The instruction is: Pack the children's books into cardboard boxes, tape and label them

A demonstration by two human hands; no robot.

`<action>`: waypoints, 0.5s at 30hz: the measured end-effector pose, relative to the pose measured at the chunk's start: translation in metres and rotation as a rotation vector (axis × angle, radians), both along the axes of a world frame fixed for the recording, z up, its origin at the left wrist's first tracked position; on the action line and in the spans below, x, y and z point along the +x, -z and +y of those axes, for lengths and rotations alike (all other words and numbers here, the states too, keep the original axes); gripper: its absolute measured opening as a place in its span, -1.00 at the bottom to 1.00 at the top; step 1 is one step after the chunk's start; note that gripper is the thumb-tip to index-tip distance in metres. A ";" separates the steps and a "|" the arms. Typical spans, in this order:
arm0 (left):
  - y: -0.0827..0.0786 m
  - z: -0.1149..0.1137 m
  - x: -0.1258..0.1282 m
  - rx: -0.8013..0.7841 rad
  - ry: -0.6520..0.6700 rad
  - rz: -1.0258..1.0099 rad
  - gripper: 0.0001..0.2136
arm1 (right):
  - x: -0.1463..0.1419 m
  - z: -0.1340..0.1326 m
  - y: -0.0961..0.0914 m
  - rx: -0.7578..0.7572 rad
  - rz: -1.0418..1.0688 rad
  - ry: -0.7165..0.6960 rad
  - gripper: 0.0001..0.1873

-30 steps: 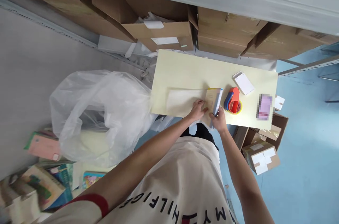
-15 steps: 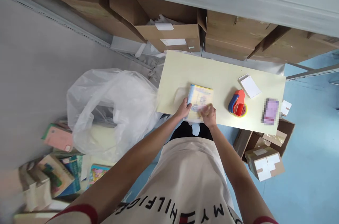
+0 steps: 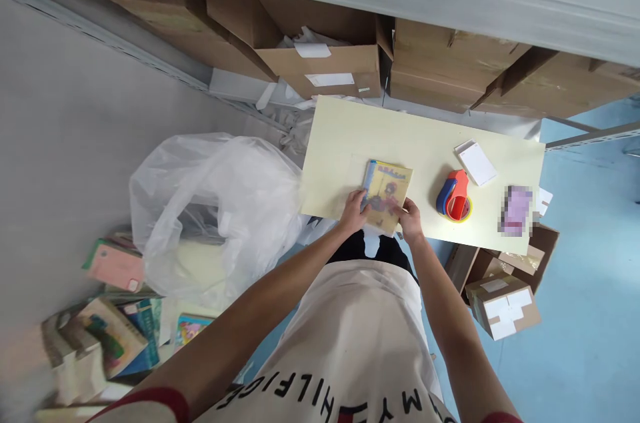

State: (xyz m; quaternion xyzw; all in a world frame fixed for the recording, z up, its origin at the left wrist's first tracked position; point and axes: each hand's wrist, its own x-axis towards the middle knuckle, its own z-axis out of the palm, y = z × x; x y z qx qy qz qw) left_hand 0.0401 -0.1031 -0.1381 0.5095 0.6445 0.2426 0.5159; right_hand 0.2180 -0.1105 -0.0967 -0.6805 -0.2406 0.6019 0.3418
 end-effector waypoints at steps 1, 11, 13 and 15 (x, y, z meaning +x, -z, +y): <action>-0.001 0.002 0.007 -0.034 -0.016 -0.081 -0.61 | 0.004 0.004 -0.008 0.032 0.037 0.001 -0.50; -0.054 0.013 -0.030 -0.133 -0.262 -0.475 -0.40 | -0.069 0.020 -0.028 0.259 -0.257 -0.271 -0.28; -0.061 0.013 -0.050 -0.144 -0.331 -0.513 -0.40 | -0.078 0.012 -0.019 0.279 -0.299 -0.301 -0.28; -0.062 0.014 -0.064 -0.153 -0.350 -0.500 -0.43 | -0.074 0.002 -0.008 0.248 -0.367 -0.293 -0.30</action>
